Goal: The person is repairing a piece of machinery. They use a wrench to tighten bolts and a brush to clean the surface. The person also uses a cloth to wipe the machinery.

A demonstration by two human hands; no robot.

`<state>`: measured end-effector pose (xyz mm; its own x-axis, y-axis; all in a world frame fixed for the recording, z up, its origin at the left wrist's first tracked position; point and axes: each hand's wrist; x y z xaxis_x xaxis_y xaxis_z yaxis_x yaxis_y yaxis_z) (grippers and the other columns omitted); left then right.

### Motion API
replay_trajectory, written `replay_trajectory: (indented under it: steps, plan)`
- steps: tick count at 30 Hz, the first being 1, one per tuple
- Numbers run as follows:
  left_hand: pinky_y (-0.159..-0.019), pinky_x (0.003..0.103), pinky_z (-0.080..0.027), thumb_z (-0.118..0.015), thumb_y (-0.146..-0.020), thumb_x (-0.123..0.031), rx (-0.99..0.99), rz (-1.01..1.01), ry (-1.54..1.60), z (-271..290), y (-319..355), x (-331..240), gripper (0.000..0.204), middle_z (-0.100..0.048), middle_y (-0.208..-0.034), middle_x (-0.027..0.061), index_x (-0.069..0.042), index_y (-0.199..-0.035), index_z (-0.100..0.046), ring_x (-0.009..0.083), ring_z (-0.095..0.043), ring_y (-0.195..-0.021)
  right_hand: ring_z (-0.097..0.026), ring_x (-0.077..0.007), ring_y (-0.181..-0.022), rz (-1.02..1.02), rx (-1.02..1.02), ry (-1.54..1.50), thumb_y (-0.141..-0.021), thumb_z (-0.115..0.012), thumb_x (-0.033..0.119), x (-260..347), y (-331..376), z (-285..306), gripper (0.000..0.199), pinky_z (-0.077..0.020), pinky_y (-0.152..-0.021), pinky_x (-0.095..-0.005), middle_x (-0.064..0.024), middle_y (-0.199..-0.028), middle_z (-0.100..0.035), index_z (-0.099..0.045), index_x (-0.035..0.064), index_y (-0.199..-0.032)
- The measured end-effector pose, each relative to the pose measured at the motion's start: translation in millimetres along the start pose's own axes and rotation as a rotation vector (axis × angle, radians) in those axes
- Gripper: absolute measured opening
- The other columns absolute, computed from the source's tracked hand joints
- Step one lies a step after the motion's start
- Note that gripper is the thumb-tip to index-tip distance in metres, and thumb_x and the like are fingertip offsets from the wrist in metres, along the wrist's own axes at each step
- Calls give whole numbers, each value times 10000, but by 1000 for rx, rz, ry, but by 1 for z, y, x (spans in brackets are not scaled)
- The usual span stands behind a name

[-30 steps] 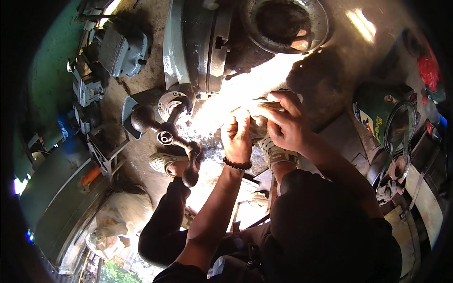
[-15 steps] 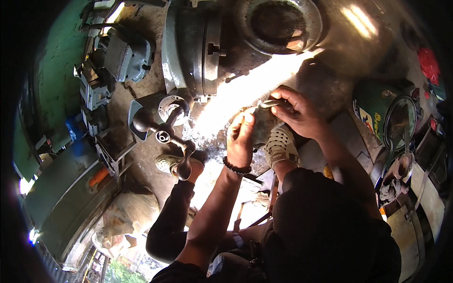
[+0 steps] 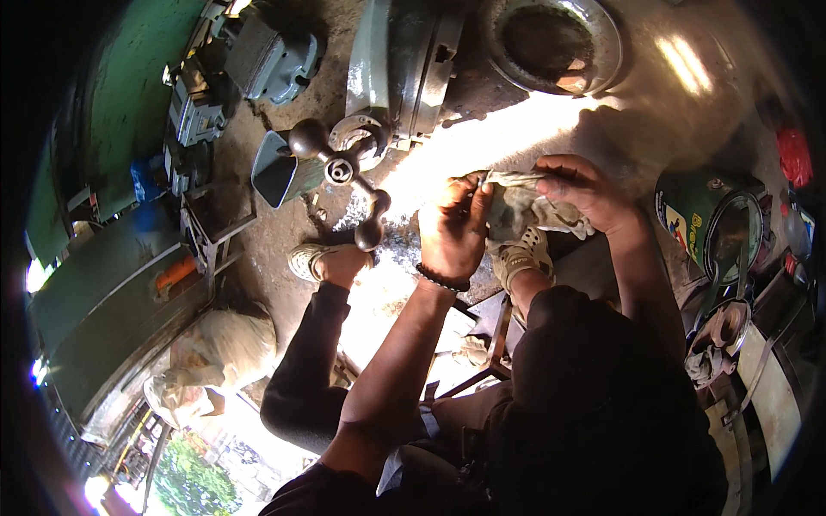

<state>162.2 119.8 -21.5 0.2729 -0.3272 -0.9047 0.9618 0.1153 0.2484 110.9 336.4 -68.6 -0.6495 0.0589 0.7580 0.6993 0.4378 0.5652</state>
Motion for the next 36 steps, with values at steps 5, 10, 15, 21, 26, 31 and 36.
replay_trajectory:
  steps: [5, 10, 15, 21, 26, 31, 36]
  plan:
    - [-722, 382, -557, -648, -746, 75, -11, -441, -418, 6, 14, -11, 449, -643, -1026, 110, -107, -1149, -727, 278, -675, -836, -688, -143, -932, -135, 76, -354, -933, -691, 177, 13, -4, -23, 246, -564, -825, -299, -60, -1052, -722, -700, 30, -1129]
    - [-771, 385, -556, -649, -754, 49, 38, -352, -557, 8, 14, 0, 420, -643, -1077, 144, -78, -1148, -718, 313, -674, -897, -659, -152, -1033, -13, -204, -21, -926, -720, 247, 13, -10, -59, 340, -516, -923, -293, -83, -1100, -723, -696, 14, -1172]
    - [-822, 330, -510, -590, -941, 16, 5, -230, 64, 17, 12, 26, 198, -652, -989, 110, 6, -1114, -687, 203, -637, -920, -656, -161, -1067, 119, -83, 290, -922, -727, 284, -3, -37, -68, 332, -492, -958, -289, -115, -1134, -724, -715, 14, -1116]
    - [-727, 217, -416, -611, -1005, -76, -134, 148, 651, 17, -11, 58, 82, -629, -898, -26, -39, -1037, -677, 53, -521, -790, -706, -263, -973, 528, -87, 324, -931, -706, 120, -26, -72, -98, 256, -551, -887, -327, -146, -1083, -736, -667, -8, -1149]
    - [-843, 244, -479, -642, -974, -49, -270, 103, 673, 19, -32, 75, 117, -709, -1010, 31, -6, -1059, -710, 92, -616, -897, -719, -359, -850, 860, -275, 692, -901, -708, 82, -14, -78, -111, 198, -594, -719, -403, -159, -989, -726, -633, 40, -1079]
    - [-870, 250, -482, -675, -950, -44, -426, 53, 695, 12, -51, 84, 115, -716, -1026, 48, -18, -1055, -714, 106, -629, -914, -714, -333, -796, 822, -344, 863, -884, -732, 140, 5, -88, -118, 146, -584, -667, -402, -130, -907, -716, -646, 58, -968]
    - [-760, 250, -491, -703, -945, -96, -731, 122, 757, -7, -62, 84, 102, -685, -965, 28, -27, -1013, -674, 111, -609, -852, -698, -303, -719, 1105, -459, 900, -844, -759, 149, 6, -104, -122, 146, -568, -626, -366, -93, -827, -691, -656, 72, -912]
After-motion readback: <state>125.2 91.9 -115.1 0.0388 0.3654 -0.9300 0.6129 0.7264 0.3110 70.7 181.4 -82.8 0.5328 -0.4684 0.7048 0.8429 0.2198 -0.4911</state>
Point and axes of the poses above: each hand's wrist, its own y-axis away from the middle knuckle, its own z-axis out of the back of the hand, x = y × z
